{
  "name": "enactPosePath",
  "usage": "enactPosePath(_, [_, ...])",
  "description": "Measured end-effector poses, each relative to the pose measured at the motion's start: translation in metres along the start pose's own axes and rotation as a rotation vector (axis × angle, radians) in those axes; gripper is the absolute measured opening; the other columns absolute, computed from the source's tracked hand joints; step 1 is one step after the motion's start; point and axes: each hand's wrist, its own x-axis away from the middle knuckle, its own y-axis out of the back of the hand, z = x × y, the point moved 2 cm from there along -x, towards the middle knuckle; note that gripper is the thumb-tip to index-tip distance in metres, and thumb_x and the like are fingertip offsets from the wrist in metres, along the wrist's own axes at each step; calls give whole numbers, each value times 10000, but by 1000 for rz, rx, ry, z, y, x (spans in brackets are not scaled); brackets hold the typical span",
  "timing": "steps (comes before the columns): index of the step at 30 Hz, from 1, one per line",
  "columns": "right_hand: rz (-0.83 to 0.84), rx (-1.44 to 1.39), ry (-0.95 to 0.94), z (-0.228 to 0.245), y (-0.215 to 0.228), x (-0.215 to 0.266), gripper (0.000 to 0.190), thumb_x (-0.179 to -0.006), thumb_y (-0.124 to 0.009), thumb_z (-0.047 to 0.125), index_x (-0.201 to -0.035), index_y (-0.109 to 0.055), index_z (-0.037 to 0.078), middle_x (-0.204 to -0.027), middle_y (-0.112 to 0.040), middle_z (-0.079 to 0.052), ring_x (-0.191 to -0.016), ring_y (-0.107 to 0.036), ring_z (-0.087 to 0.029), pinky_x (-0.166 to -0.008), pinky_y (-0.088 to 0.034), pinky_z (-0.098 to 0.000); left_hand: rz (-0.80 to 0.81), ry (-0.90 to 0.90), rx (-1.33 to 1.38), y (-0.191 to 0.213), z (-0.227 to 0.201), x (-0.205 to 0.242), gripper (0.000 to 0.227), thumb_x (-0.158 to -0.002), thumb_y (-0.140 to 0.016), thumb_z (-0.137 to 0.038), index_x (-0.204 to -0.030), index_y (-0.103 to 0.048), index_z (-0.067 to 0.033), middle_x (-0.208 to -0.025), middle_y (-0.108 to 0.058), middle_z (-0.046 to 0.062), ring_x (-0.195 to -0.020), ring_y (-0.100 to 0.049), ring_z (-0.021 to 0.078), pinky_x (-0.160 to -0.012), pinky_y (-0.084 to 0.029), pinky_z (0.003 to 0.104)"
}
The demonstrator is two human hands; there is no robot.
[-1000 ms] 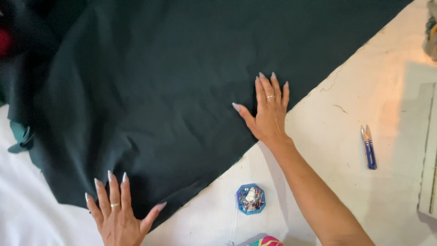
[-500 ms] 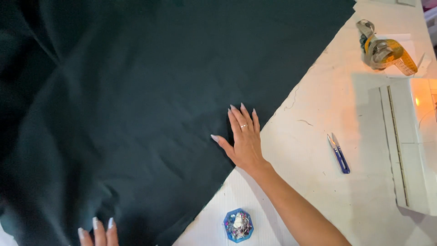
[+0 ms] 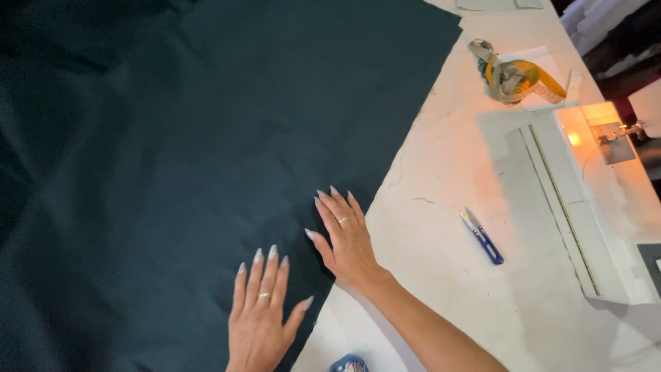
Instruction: Pinning the edge of a dark green fabric piece on a work table using sewing pins.
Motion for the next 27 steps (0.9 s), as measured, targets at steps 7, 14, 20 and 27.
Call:
enactPosePath(7, [-21, 47, -34, -48, 2, -14, 458, -1023, -529, 222, -1414, -466, -8, -1473, -490, -159, -1410, -429, -369, -1206, -269, -552, 31, -58, -87, -33, -8, -16, 834, -880, -347, -787, -1469, -448, -206, -1557, -416, 67, -1459, -356, 313, -1212, -224, 525])
enactPosePath(14, [-86, 268, -193, -119, -18, -77, 599, -1021, -485, 430, -1427, -479, -10, -1485, -491, -163, -1424, -389, -384, -1198, -227, -560, 1, -69, -138, -35, 1, -51, 839, -859, -386, -763, -1468, -450, -190, -1555, -429, 57, -1462, -365, 298, -1208, -257, 513])
enactPosePath(20, [-31, 363, -366, -172, -37, -137, 762, -987, -346, 617, -1442, -463, 18, -1507, -462, -141, -1442, -328, -372, -1186, -179, -566, -49, 73, -285, -39, 21, -90, 873, -801, -369, -787, -1453, -496, -221, -1551, -472, 1, -1473, -402, 244, -1216, -287, 500])
enactPosePath(27, [101, 367, -482, -197, -34, -172, 923, -925, -221, 745, -1492, -393, 37, -1569, -374, -108, -1494, -211, -341, -1189, -89, -602, -163, 145, -473, -78, 51, -79, 1122, -598, -324, -974, -1425, -560, -252, -1519, -555, -11, -1446, -499, 227, -1195, -393, 570])
